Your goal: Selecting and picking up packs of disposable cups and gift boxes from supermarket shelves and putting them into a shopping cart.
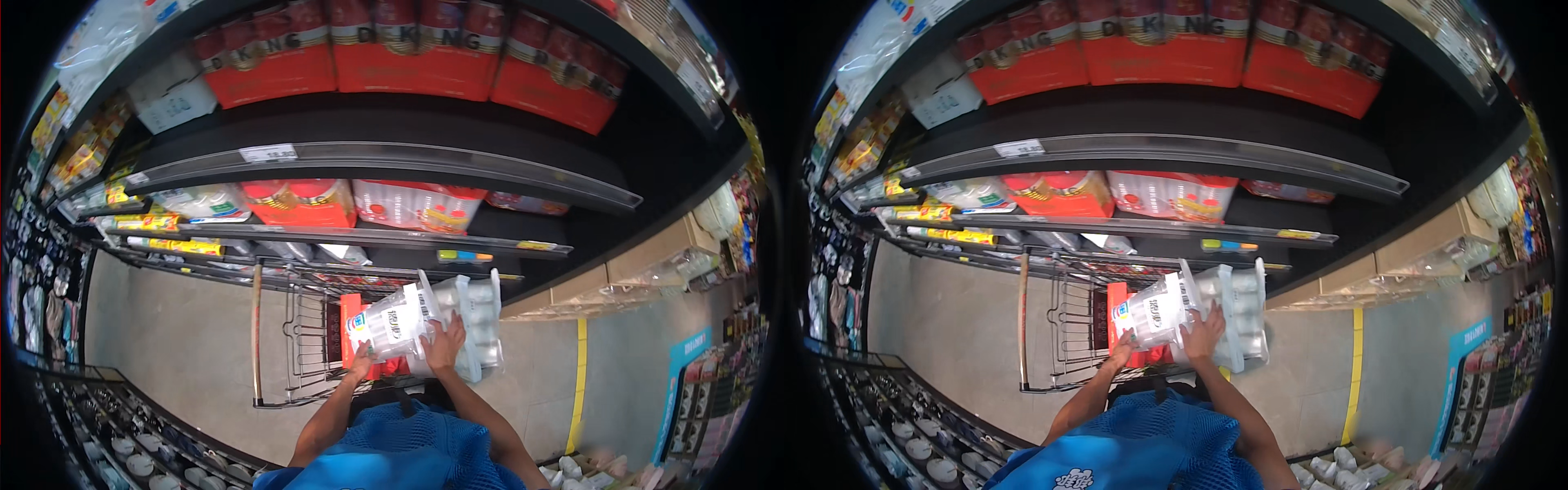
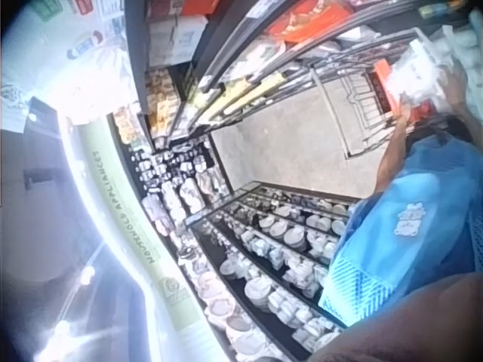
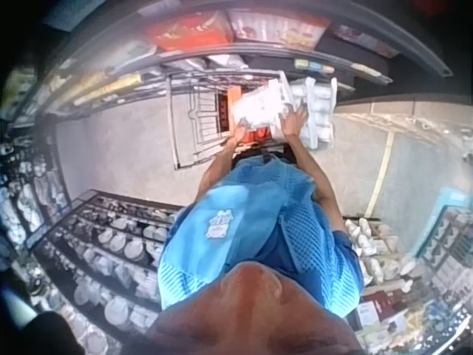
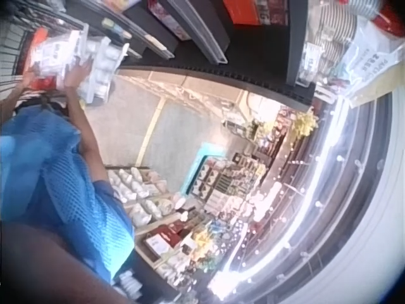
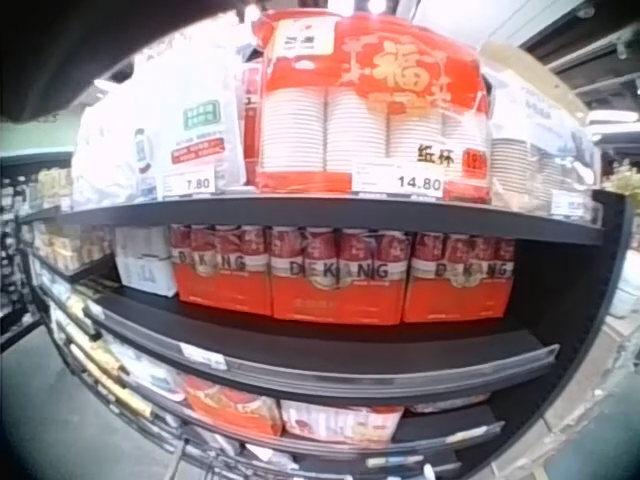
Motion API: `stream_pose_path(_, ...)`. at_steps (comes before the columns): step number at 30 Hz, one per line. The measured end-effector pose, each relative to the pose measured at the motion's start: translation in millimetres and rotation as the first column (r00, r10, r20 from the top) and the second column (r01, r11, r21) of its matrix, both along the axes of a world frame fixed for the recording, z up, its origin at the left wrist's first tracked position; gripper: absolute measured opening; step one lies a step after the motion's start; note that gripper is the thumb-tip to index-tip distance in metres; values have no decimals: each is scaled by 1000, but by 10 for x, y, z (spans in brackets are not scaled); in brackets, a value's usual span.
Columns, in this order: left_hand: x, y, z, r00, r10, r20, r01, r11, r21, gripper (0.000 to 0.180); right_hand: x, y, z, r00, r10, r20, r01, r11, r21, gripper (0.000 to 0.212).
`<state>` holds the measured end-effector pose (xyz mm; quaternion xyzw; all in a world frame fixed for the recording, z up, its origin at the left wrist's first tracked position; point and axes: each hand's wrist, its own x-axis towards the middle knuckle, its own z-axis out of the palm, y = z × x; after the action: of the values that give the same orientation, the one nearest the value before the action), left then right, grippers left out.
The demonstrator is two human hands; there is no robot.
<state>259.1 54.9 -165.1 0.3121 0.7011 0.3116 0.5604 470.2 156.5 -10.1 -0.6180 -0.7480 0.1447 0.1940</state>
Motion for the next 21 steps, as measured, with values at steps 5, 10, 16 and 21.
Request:
stream_pose_path(5,51,23,449,995,-89,34,91,993,-78,76,117,81,-200,986,-24,-167,-26,957,-289,46)
stream_pose_path(10,-94,-47,224,993,-114,10,115,990,-87,73,174,55,-247,987,108,-120,-141,939,-314,44)
stream_pose_path(16,-74,-30,272,997,-82,-3,82,995,-56,68,241,76,-227,976,81,-202,-168,869,-465,29)
stream_pose_path(21,29,-19,293,993,-52,-106,46,997,-60,64,393,56,-300,972,138,-191,-205,897,-392,18)
